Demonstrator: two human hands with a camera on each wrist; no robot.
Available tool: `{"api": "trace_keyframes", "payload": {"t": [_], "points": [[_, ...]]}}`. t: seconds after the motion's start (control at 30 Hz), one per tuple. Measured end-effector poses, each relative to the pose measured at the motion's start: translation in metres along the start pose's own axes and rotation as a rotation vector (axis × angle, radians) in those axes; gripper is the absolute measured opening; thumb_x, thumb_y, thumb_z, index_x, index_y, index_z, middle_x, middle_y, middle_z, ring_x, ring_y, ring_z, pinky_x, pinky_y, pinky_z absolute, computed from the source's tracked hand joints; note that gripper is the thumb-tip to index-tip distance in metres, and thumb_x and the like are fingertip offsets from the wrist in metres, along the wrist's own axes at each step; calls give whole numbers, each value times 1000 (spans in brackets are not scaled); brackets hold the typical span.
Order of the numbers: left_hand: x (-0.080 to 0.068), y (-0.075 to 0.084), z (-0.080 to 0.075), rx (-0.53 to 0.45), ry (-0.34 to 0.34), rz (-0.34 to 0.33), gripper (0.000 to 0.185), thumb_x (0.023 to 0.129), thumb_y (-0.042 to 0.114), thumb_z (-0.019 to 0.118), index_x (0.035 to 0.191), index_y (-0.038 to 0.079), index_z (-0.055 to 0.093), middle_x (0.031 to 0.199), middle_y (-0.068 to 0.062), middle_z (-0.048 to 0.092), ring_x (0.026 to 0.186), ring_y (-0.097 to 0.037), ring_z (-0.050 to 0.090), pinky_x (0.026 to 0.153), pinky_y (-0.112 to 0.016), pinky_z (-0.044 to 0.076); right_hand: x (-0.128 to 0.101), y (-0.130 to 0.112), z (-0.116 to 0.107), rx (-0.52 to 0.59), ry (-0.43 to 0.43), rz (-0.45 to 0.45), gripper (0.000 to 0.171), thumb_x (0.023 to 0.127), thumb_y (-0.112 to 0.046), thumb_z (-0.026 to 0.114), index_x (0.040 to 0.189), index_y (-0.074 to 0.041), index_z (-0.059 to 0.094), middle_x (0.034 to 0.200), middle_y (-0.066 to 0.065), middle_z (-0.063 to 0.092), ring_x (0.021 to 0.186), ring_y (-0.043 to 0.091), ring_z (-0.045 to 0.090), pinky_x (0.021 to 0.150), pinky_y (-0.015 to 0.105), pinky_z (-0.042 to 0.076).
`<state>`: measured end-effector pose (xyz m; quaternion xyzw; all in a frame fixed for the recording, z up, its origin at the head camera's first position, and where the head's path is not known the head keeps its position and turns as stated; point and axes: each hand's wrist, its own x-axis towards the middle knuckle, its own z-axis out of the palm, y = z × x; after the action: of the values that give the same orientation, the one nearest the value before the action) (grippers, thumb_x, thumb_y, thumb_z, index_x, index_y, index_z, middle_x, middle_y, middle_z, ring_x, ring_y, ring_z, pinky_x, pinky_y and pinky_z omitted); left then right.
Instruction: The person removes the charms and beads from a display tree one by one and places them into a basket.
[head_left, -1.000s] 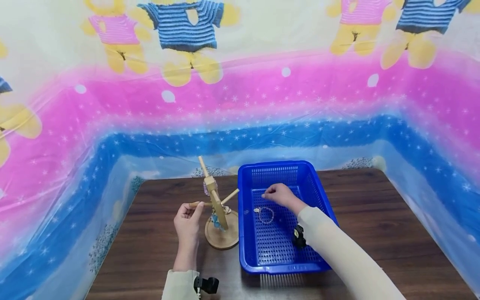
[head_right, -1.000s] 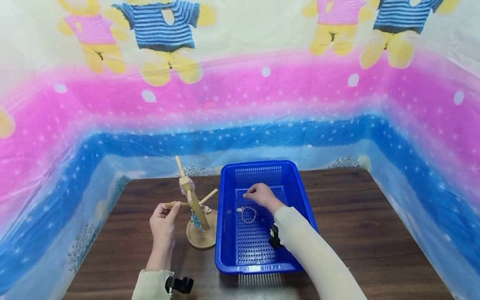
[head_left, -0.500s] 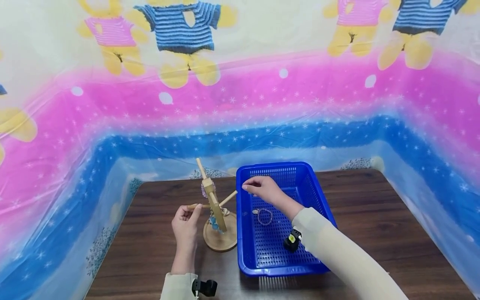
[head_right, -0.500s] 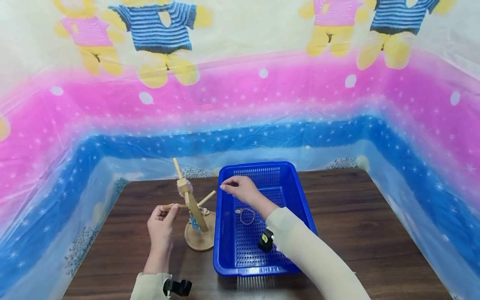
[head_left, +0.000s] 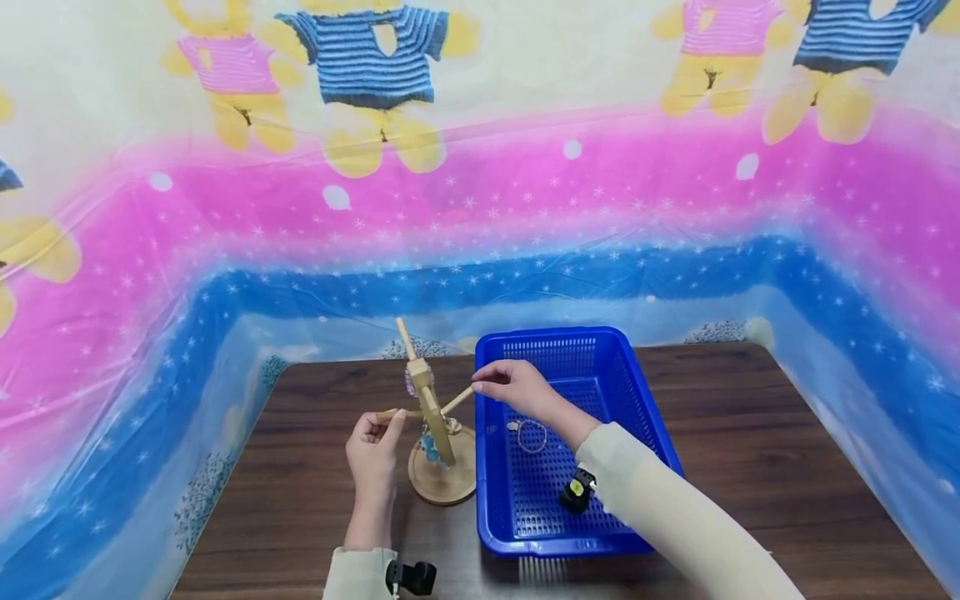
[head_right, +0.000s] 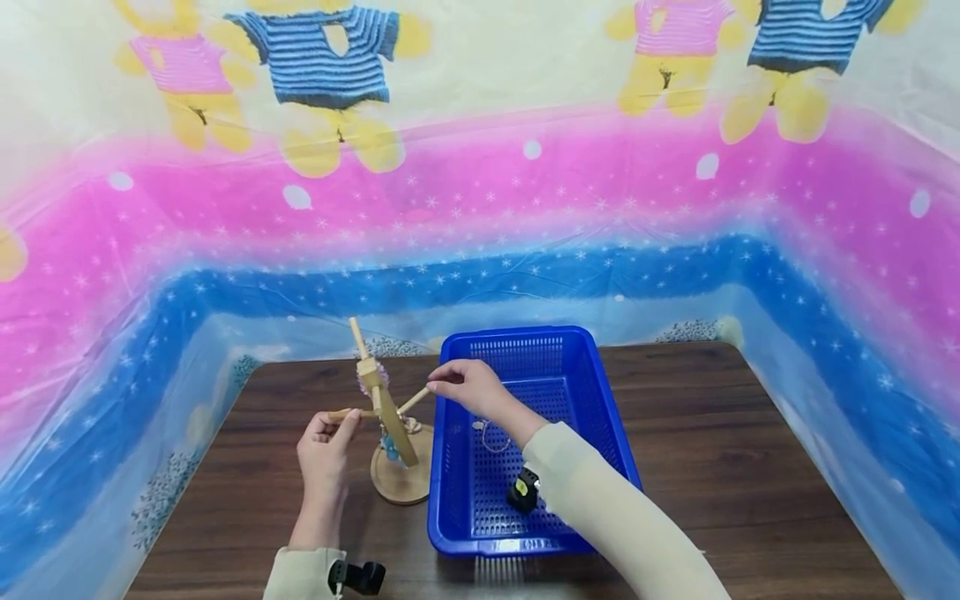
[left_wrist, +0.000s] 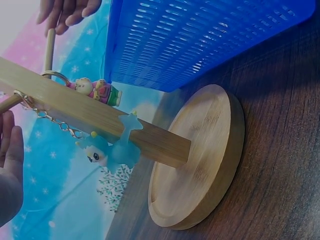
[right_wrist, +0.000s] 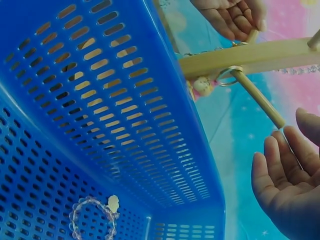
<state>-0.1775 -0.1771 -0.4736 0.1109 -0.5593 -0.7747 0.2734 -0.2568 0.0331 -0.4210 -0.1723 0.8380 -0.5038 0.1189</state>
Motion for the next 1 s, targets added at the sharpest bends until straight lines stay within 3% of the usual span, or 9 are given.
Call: {"api": "trace_keyframes", "payload": {"t": [0.2,0.5,0.83,1.0], "points": [[-1,1,-1,22,12,-14,30,88,-11,66,74,15,60,70,15,68,68,3,65,68,-9,57,2,0,7,-20,62,-12,21,100,-18,67,116,-7,74,113,11,75,99,19,69,86,34,62],[0,1,0,35,5,-8,30,89,-10,67,74,16,62,70,15,67,68,3,64,68,-9,56,3,-1,7,-14,63,-19,18,100,-16,66,112,-6,76,109,11,75,92,18,67,78,29,59],[2,-1,-1,49,5,-25,30,90,-9,68,74,16,61,72,15,68,70,3,65,71,-10,58,6,4,8,10,43,-24,21,101,-18,65,112,-3,75,105,17,74,96,39,66,70,26,54],[2,0,-2,45,-5,-59,28,91,-6,68,74,16,61,72,14,69,70,1,67,71,-13,60,4,4,8,37,36,-17,17,100,-18,67,108,-5,75,102,17,74,97,42,66,70,26,55]]}}
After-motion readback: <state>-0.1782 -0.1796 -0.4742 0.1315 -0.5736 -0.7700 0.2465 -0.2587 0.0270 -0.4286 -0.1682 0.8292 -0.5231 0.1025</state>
